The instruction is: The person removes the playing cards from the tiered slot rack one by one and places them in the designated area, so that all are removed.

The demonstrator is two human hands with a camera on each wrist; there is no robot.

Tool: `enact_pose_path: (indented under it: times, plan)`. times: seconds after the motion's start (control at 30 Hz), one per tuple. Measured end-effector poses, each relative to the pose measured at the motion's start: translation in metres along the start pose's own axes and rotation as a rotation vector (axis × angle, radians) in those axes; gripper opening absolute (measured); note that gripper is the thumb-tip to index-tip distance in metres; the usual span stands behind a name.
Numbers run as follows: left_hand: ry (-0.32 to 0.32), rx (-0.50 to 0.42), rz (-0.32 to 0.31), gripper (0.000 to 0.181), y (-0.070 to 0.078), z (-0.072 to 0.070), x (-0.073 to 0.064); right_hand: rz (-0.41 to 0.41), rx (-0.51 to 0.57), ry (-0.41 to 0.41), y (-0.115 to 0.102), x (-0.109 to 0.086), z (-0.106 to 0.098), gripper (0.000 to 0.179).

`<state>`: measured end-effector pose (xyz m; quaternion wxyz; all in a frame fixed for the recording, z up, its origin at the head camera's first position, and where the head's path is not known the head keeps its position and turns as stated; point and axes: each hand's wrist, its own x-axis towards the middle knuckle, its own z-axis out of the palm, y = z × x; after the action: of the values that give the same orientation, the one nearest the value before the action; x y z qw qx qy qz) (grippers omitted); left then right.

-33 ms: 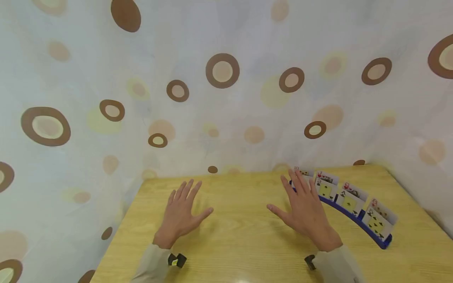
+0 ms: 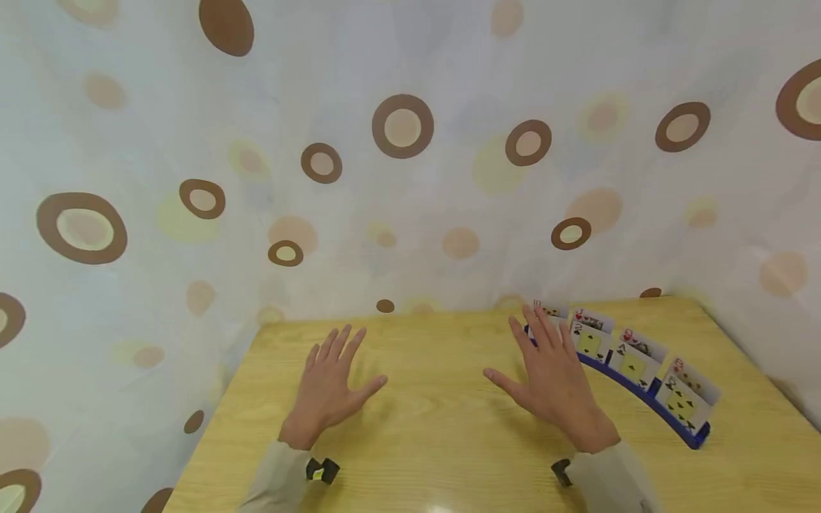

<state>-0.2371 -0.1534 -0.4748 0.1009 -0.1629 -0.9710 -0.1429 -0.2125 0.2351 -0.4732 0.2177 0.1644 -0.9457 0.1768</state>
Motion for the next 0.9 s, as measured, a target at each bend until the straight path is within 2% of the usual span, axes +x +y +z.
enact_pose_path:
  times: [0.27,0.5,0.57,0.73,0.8,0.9]
  plan:
    - [-0.035,-0.029,0.015,0.092,0.004,0.007,0.002,0.057,0.000,-0.076,0.003,-0.006,-0.004,0.097]
    - [-0.021,-0.075,0.041,0.091,0.008,0.008,0.005,0.105,0.023,-0.079,0.015,-0.023,-0.012,0.081]
    - [-0.027,-0.127,0.063,0.089,0.010,0.011,0.008,0.137,0.029,-0.099,0.020,-0.030,-0.015,0.078]
    - [-0.056,-0.346,0.144,0.079,0.019,0.026,0.022,0.219,0.027,-0.155,0.035,-0.047,-0.022,0.069]
    - [-0.064,-0.429,0.165,0.075,0.026,0.033,0.030,0.239,0.023,-0.168,0.041,-0.054,-0.026,0.064]
    - [-0.072,-0.499,0.173,0.069,0.036,0.047,0.041,0.249,0.013,-0.164,0.050,-0.064,-0.031,0.057]
